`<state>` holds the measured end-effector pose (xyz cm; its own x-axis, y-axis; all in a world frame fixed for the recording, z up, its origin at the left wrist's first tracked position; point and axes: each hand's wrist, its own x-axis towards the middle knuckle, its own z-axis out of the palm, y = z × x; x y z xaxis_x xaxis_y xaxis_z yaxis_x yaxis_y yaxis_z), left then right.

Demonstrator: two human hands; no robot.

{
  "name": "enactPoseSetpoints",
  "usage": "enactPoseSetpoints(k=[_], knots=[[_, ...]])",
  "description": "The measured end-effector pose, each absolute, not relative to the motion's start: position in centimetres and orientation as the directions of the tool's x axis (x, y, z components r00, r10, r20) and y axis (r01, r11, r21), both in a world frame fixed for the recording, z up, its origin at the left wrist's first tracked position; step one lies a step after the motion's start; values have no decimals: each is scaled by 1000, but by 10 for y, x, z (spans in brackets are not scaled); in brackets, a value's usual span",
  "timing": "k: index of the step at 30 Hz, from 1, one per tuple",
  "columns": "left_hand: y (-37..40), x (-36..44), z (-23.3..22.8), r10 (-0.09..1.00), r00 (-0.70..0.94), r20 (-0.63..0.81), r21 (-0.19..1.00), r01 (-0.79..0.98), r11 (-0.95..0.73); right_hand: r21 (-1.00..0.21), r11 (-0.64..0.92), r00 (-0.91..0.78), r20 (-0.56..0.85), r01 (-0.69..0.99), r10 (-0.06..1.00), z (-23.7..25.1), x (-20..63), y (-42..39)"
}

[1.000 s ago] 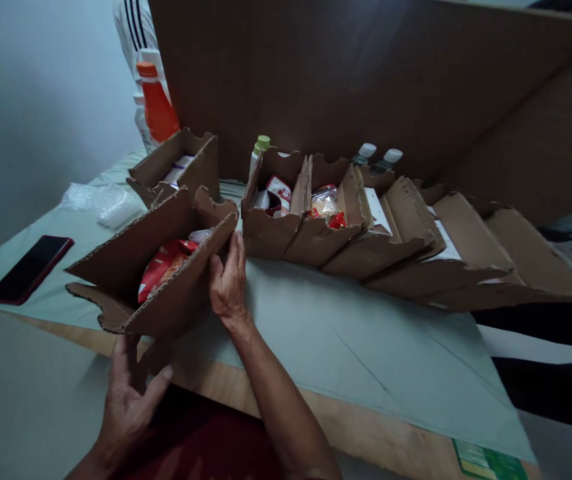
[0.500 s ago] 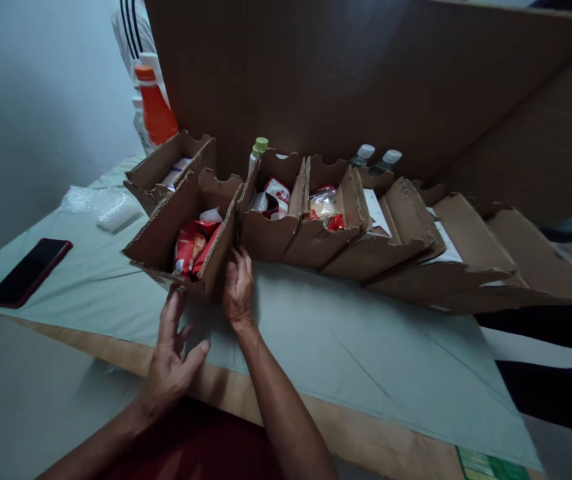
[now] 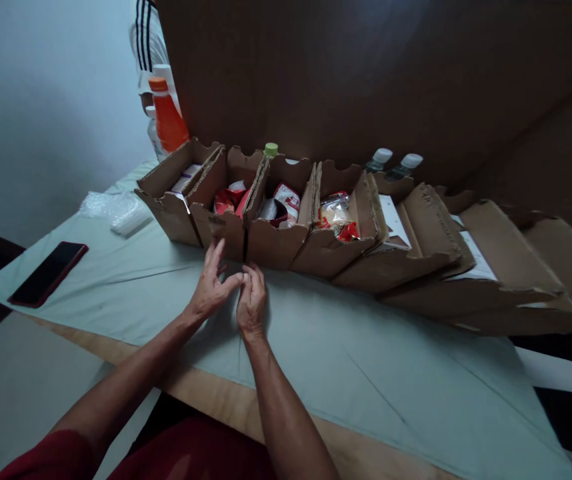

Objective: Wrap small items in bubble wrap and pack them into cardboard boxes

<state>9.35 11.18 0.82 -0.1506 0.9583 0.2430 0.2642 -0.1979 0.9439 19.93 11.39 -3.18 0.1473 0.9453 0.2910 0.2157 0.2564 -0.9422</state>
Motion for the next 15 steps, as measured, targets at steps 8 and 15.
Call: enactPoseSetpoints(k=[8, 15], knots=[[146, -43, 53, 669, -565, 482, 846, 497, -190, -944, 238, 104, 267, 229, 958, -29, 197, 115], [214, -91, 90, 882, -441, 164, 974, 214, -74, -929, 279, 14, 292, 244, 956, -16, 196, 115]])
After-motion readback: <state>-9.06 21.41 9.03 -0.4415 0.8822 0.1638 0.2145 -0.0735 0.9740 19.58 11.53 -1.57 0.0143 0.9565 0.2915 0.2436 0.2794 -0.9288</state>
